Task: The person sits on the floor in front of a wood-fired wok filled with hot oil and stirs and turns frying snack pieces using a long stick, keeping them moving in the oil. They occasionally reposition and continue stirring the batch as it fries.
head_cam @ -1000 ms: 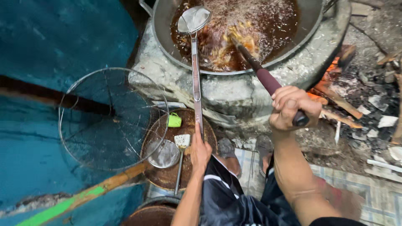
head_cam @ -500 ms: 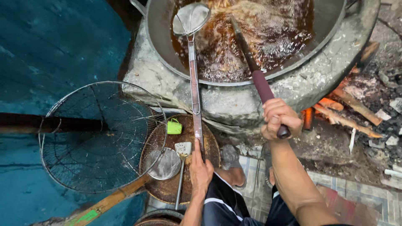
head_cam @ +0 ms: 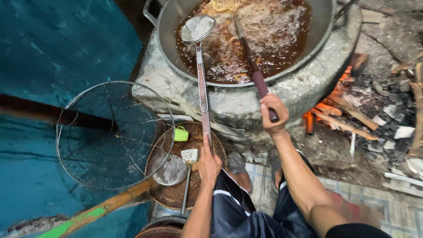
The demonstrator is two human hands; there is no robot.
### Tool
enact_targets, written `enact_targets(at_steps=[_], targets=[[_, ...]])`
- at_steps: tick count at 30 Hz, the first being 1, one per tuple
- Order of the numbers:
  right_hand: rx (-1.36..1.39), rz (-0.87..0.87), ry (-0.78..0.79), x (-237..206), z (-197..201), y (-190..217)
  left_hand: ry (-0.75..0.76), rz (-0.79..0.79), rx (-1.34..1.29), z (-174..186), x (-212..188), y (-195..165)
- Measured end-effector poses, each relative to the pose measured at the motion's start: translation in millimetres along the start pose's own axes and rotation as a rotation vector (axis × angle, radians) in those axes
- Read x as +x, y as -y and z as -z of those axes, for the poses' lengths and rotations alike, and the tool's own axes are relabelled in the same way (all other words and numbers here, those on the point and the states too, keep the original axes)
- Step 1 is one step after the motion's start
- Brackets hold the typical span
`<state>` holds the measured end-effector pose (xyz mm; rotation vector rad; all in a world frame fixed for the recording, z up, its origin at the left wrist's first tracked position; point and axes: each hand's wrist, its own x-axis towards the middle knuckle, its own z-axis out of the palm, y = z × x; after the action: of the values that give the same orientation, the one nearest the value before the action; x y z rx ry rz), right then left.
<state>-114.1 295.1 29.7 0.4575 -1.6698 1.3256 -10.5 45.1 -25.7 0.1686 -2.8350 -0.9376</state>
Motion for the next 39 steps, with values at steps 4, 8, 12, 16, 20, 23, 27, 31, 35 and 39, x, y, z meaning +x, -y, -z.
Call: enact_targets(at_steps=[4, 8, 12, 16, 20, 23, 27, 31, 35, 39], targets=[[0.008, 0.031, 0.040, -3, 18, 45, -0.021, -0.013, 0.042, 6, -5, -9], [0.028, 0.024, 0.055, -15, 43, 98, -0.030, -0.035, 0.010, 14, -12, -17], [0.029, -0.015, 0.031, -23, 68, 149, -0.062, -0.071, 0.046, 25, -22, -22], [-0.015, -0.025, -0.002, -24, 91, 184, -0.066, -0.094, 0.075, 37, -32, -26], [0.010, -0.058, -0.009, -20, 110, 210, -0.059, -0.112, 0.030, 46, -45, -26], [0.039, -0.048, 0.043, -13, 119, 231, -0.047, -0.117, 0.025, 54, -54, -26], [0.120, 0.084, 0.060, 17, 125, 252, -0.083, -0.124, 0.012, 62, -62, -26], [0.251, 0.190, -0.013, 58, 126, 266, -0.099, -0.110, 0.004, 64, -60, -28], [0.442, 0.342, -0.031, 105, 110, 264, -0.068, -0.075, 0.004, 65, -54, -24], [0.492, 0.355, -0.017, 134, 90, 246, -0.071, -0.055, -0.004, 62, -43, -19]])
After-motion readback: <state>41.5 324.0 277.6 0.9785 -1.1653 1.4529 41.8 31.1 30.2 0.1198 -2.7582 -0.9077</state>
